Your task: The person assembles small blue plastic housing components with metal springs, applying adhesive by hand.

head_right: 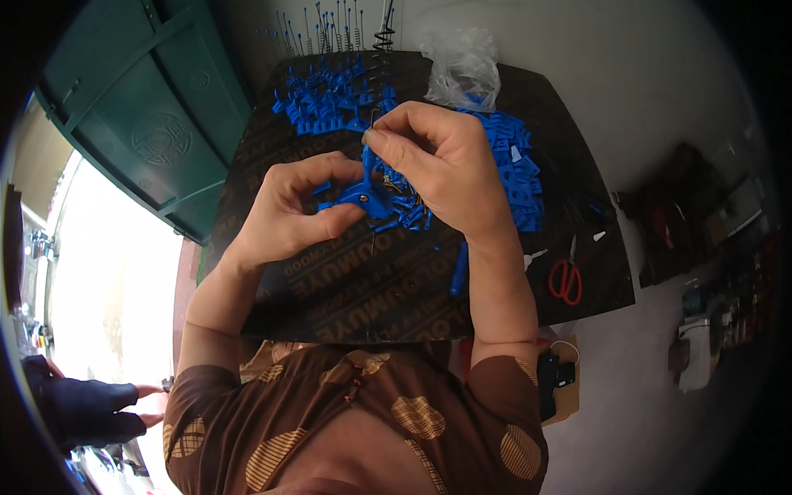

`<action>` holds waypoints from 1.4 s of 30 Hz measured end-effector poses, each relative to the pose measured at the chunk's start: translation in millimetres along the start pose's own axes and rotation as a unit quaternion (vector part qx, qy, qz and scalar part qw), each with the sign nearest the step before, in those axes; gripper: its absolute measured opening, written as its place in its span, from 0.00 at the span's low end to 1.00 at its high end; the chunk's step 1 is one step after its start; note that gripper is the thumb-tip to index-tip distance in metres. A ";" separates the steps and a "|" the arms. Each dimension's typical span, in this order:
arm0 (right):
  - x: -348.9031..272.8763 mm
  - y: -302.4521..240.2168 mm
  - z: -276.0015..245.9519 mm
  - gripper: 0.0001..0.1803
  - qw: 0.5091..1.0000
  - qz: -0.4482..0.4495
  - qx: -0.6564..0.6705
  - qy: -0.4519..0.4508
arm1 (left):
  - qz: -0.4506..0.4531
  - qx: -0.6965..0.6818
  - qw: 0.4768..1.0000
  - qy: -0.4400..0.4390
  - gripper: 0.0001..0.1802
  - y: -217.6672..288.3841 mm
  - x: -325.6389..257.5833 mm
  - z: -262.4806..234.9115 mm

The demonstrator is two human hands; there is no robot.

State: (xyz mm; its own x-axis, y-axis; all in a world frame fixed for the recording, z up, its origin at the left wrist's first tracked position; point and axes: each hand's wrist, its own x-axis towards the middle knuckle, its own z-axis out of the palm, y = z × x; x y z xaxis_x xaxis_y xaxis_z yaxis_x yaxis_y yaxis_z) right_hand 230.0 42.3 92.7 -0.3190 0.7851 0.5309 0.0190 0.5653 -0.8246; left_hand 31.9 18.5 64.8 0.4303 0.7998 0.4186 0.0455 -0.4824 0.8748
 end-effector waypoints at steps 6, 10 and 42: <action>2.1 -2.8 0.2 0.07 1.000 -0.004 0.006 0.012 | -0.109 -0.144 0.983 -0.016 0.17 7.3 2.3 -3.8; 0.9 -5.6 3.9 0.08 1.000 0.000 -0.012 0.020 | -0.099 -0.167 0.981 -0.018 0.16 2.0 4.3 -3.9; -4.3 -1.9 13.5 0.04 1.000 0.016 0.016 -0.008 | 0.096 0.036 0.981 0.163 0.06 -12.5 -1.7 7.5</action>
State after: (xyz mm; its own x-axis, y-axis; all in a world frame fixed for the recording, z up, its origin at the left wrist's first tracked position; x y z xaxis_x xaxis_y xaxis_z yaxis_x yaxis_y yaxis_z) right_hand 218.5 34.5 89.3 -0.3338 0.7981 0.5016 -0.0015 0.5317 -0.8469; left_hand 37.4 20.5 51.3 0.1259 0.7573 0.6409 0.0603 -0.6507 0.7570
